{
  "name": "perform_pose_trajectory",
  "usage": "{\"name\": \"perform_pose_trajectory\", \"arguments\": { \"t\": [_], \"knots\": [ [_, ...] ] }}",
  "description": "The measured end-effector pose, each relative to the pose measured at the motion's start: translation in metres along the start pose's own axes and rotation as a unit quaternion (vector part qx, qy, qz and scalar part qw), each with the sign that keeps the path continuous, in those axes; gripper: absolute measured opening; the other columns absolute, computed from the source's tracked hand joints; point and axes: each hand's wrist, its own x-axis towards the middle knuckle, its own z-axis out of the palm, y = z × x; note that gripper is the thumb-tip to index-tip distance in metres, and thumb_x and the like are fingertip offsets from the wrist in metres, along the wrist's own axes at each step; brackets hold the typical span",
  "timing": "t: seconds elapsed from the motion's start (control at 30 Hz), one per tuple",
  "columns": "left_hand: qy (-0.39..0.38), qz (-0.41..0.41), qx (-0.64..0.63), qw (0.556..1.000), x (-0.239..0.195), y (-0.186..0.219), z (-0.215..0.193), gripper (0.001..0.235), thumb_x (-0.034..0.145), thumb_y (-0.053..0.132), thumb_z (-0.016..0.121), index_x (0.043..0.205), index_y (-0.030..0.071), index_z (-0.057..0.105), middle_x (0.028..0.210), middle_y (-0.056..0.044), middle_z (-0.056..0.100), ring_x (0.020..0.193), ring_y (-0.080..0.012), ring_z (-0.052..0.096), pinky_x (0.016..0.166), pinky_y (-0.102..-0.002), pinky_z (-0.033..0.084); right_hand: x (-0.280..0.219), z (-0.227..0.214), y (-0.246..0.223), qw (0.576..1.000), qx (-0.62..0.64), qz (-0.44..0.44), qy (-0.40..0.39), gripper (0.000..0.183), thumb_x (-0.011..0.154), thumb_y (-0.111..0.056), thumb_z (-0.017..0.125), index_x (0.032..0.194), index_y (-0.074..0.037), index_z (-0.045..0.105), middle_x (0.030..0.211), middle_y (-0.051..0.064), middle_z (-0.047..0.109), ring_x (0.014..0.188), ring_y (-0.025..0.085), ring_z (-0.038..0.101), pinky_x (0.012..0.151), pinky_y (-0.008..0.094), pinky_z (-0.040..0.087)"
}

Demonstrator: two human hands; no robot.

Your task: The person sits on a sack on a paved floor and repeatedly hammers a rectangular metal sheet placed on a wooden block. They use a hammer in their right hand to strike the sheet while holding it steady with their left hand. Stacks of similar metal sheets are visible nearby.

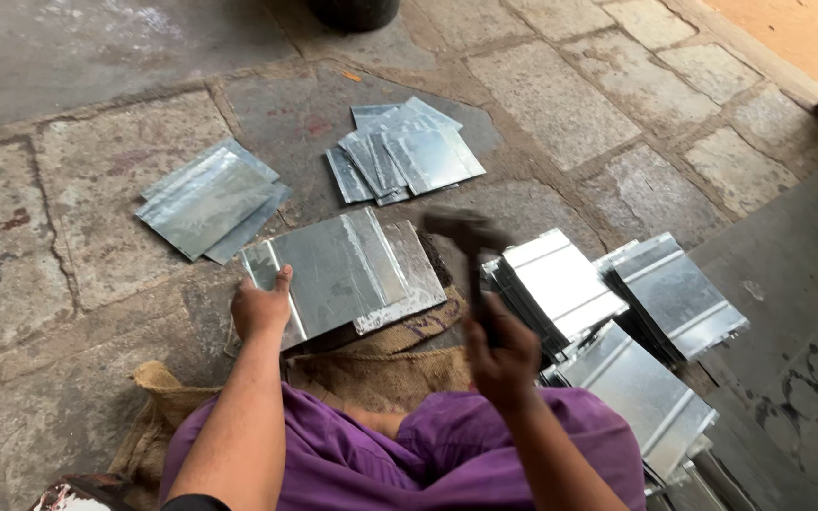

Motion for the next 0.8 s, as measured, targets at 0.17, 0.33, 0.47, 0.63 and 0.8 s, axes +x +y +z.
{"name": "perform_pose_trajectory", "arguments": {
  "t": [0.17,0.33,0.47,0.63,0.8],
  "knots": [
    [0.024,0.026,0.016,0.999,0.002,0.004,0.000,0.087,0.083,0.074,0.072,0.122,-0.003,0.064,0.119,-0.027,0.069,0.112,-0.0447,0.066,0.092,-0.054,0.054,-0.007,-0.010,0.003,0.989,0.056,-0.114,0.081,0.018,0.103,-0.010,0.064,0.120,-0.003,0.067,0.075,0.002,0.062,0.062,0.007,0.057,0.055,0.023,0.045],
    [-0.019,-0.024,0.017,0.999,-0.002,0.012,-0.008,0.089,0.082,0.076,0.070,0.128,-0.001,0.061,0.122,-0.025,0.068,0.115,-0.0427,0.066,0.092,-0.053,0.055,-0.020,0.043,0.044,0.991,-0.080,-0.111,-0.013,0.021,0.102,-0.013,0.067,0.120,-0.002,0.067,0.090,0.012,0.071,0.075,0.016,0.070,0.064,0.028,0.056],
    [-0.019,-0.008,0.005,1.000,-0.007,0.017,-0.016,0.089,0.082,0.074,0.069,0.133,0.001,0.060,0.126,-0.025,0.069,0.117,-0.0426,0.067,0.096,-0.052,0.055,-0.011,0.043,0.033,0.979,-0.102,0.136,-0.113,0.036,0.092,-0.018,0.077,0.126,-0.006,0.070,0.076,0.010,0.074,0.062,0.017,0.067,0.054,0.031,0.051],
    [-0.019,-0.003,0.023,1.000,-0.002,0.014,-0.013,0.097,0.084,0.076,0.068,0.141,-0.001,0.053,0.130,-0.028,0.065,0.119,-0.0447,0.064,0.095,-0.054,0.055,-0.004,0.005,0.002,0.997,-0.014,-0.073,-0.002,0.029,0.099,-0.011,0.068,0.127,-0.005,0.067,0.083,0.006,0.069,0.066,0.007,0.061,0.056,0.025,0.049],
    [-0.038,-0.022,0.030,0.999,-0.001,0.017,-0.012,0.100,0.083,0.077,0.066,0.142,-0.002,0.051,0.132,-0.027,0.064,0.122,-0.0433,0.063,0.096,-0.054,0.055,-0.017,0.025,0.018,0.985,0.077,-0.142,0.063,0.021,0.102,-0.007,0.063,0.123,-0.005,0.063,0.087,0.004,0.064,0.070,0.007,0.059,0.058,0.023,0.047]
  ]
}}
